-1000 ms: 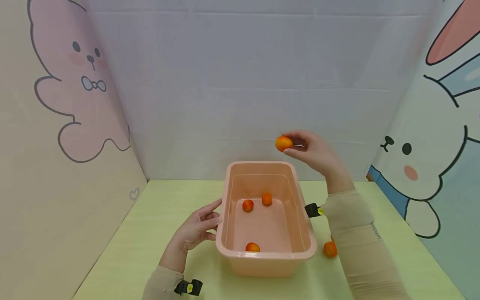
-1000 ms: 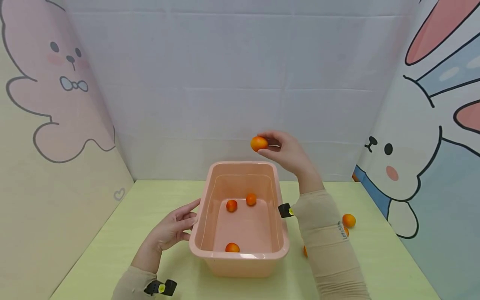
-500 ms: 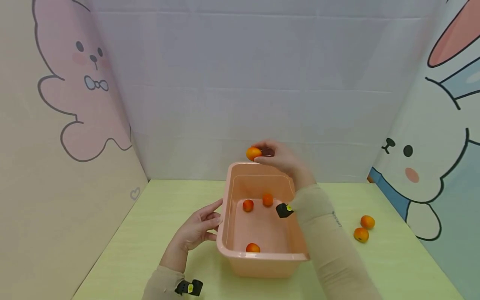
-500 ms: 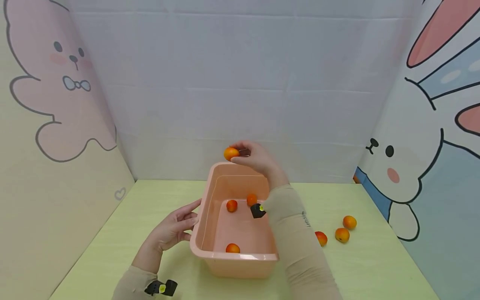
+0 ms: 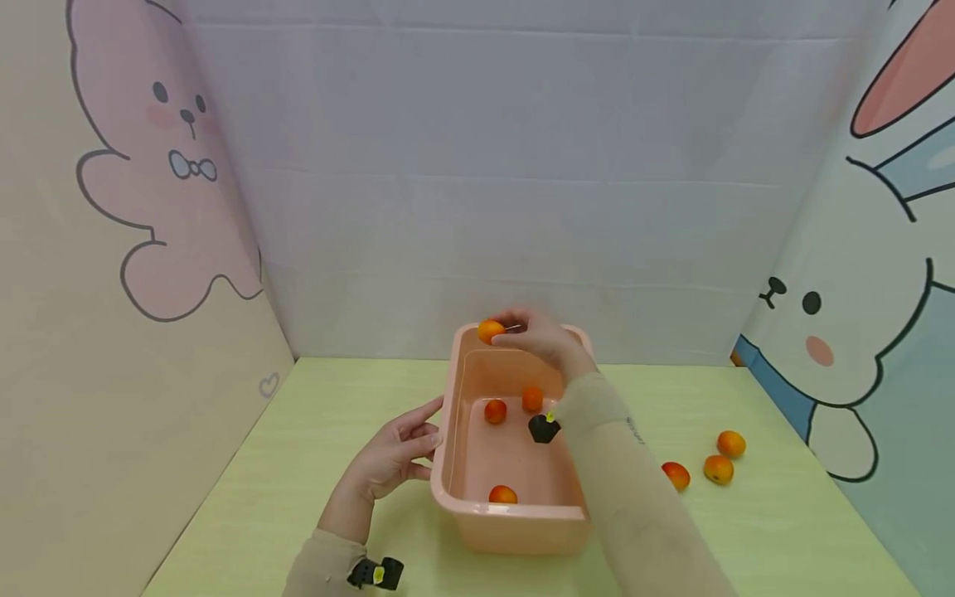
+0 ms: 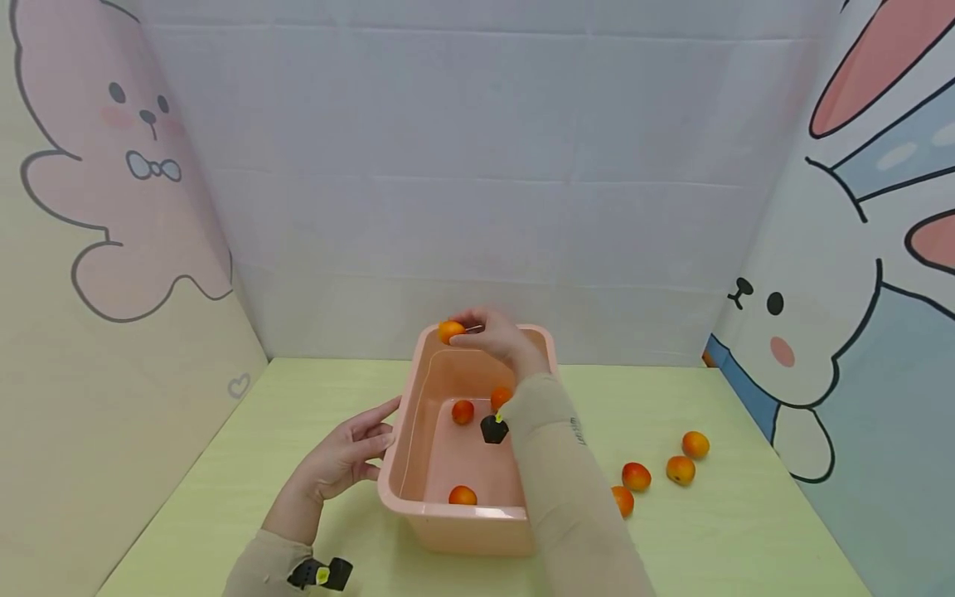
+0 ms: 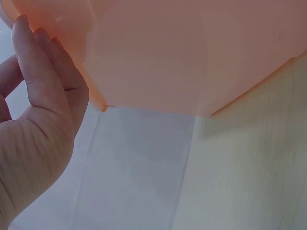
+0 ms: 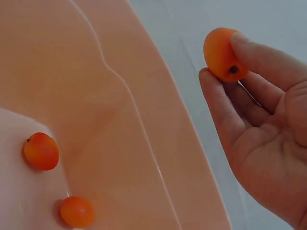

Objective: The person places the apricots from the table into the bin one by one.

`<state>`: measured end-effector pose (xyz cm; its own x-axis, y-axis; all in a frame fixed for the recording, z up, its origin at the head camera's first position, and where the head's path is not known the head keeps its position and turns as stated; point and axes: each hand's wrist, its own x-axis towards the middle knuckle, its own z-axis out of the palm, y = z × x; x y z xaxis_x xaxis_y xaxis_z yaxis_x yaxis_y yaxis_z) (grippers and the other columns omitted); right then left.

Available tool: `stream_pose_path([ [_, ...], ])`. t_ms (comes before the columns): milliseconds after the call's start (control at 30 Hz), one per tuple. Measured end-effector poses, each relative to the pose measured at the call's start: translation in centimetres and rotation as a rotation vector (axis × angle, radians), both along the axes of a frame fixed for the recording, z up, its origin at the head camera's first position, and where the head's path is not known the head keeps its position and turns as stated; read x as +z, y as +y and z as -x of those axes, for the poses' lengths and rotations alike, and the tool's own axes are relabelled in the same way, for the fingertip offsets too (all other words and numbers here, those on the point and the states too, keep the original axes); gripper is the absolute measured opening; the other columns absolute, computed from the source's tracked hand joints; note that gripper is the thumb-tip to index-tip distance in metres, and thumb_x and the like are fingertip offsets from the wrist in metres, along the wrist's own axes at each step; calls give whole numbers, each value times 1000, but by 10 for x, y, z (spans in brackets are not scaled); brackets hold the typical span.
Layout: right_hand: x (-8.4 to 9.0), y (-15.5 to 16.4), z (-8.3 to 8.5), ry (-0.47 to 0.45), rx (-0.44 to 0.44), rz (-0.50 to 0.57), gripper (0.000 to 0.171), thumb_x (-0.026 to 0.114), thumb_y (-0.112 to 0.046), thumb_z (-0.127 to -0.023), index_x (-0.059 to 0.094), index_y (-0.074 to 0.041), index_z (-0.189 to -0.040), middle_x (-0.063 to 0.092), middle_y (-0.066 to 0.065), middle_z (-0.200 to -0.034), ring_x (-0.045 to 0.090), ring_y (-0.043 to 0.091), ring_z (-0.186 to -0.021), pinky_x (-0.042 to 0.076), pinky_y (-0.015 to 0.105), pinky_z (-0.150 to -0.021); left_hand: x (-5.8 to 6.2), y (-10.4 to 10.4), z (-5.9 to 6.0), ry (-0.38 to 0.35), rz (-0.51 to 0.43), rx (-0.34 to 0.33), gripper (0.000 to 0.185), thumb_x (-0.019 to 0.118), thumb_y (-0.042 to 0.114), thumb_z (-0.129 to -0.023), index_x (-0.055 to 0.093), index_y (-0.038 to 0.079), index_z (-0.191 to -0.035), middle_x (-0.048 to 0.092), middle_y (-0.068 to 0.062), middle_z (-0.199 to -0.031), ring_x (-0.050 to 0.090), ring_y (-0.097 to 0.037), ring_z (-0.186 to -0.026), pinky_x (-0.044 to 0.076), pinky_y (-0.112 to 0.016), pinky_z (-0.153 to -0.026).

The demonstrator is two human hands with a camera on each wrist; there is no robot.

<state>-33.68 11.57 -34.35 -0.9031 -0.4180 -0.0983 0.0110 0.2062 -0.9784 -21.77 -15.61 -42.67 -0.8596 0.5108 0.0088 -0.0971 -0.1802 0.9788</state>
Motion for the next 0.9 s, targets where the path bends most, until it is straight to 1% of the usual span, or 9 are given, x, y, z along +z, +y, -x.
stream_pose_path([
  [133, -15, -1, 6, 61, 5, -53, 37, 76, -17, -89, 64, -10, -123, 64, 8, -120, 58, 31, -110, 48, 41, -100, 1, 0, -1, -3, 5, 3, 67, 58, 6, -100, 23, 4, -157, 61, -4, -100, 65, -14, -79, 61, -32, -68],
  [267, -30, -1, 10, 87, 28, -105, 40, 76, -13, -89, 63, -7, -127, 63, 9, -121, 57, 30, -113, 44, 45, -106, 1, 0, -1, -6, 0, 1, 67, 58, 5, -100, 23, 4, -157, 61, -4, -100, 65, -14, -79, 61, -31, -68],
  [467, -46, -3, 11, 134, 74, -181, 38, 73, -10, -91, 64, -5, -127, 64, 9, -121, 58, 27, -110, 48, 40, -102, 1, -1, -1, -6, 4, -3, 67, 58, 6, -100, 23, 4, -157, 61, -5, -101, 65, -14, -80, 61, -31, -68],
  [533, -48, -3, 11, 138, 101, -207, 38, 72, -8, -91, 64, -4, -128, 63, 10, -122, 59, 27, -109, 49, 38, -100, 2, 0, -1, -9, 13, -1, 67, 58, 6, -100, 23, 4, -157, 61, -5, -101, 66, -15, -80, 61, -32, -69],
  [767, -54, -6, 11, 148, 219, -304, 36, 72, -5, -90, 67, -6, -126, 63, 7, -124, 60, 25, -108, 52, 35, -97, 3, 1, 0, -19, 40, 17, 67, 60, 8, -99, 27, 6, -156, 61, -7, -101, 65, -16, -80, 61, -33, -68],
  [900, -57, -7, 11, 135, 243, -322, 35, 73, -6, -89, 68, -10, -123, 64, 4, -121, 60, 23, -107, 51, 37, -97, 2, 0, 0, -20, 40, 19, 66, 60, 7, -99, 26, 6, -156, 61, -6, -101, 66, -15, -80, 61, -33, -68],
])
